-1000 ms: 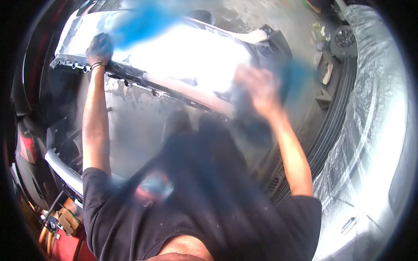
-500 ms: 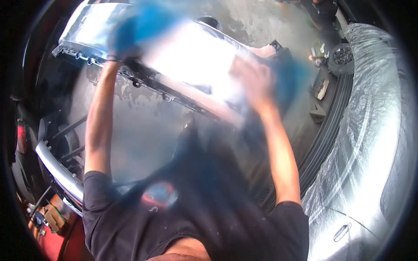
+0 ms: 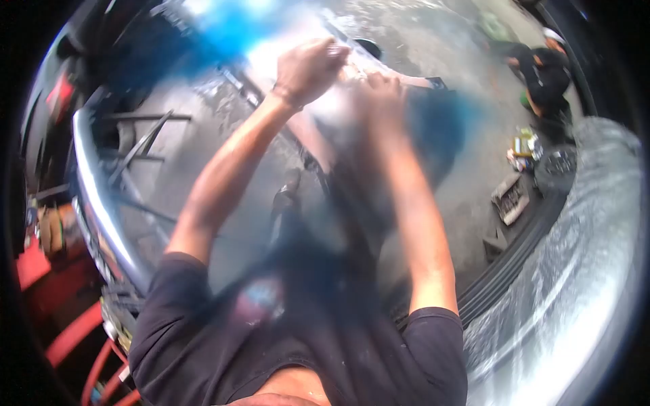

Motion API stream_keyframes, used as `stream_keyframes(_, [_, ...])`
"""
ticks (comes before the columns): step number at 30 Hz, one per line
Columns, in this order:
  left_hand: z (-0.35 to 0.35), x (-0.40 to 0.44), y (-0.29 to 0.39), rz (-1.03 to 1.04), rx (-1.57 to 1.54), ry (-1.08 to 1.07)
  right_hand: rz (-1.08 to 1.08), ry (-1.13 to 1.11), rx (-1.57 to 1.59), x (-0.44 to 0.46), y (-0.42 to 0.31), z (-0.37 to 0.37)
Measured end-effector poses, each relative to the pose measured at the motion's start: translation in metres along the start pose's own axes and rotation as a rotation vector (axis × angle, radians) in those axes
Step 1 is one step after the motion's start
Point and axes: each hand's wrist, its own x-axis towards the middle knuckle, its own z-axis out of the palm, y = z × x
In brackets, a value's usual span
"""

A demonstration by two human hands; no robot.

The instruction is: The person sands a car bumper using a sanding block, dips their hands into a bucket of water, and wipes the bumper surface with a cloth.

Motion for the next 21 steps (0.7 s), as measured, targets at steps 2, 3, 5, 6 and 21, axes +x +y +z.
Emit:
stream_keyframes(2, [-0.011, -0.056, -0.013, -0.148, 0.075, 0.309, -0.033, 0.041, 0.094, -0.021, 0.012, -0.014])
stream_keyframes(3, [-0.005, -0.083, -0.021, -0.14, 0.118, 0.53, -0.061, 0.044, 0.11, -0.038, 0.02, -0.021])
stream_keyframes(5, [0.007, -0.135, 0.002, -0.596, 0.002, 0.555, -0.038, -0.053, 0.108, -0.066, 0.035, -0.027])
stream_keyframes(6, [0.017, -0.156, 0.015, -0.485, -0.051, 0.556, -0.089, -0.056, 0.111, -0.064, 0.035, -0.032])
stream_keyframes(21, [0.072, -0.162, 0.084, -0.565, 0.269, 0.647, -0.39, 0.137, 0.121, 0.02, 0.03, 0.002])
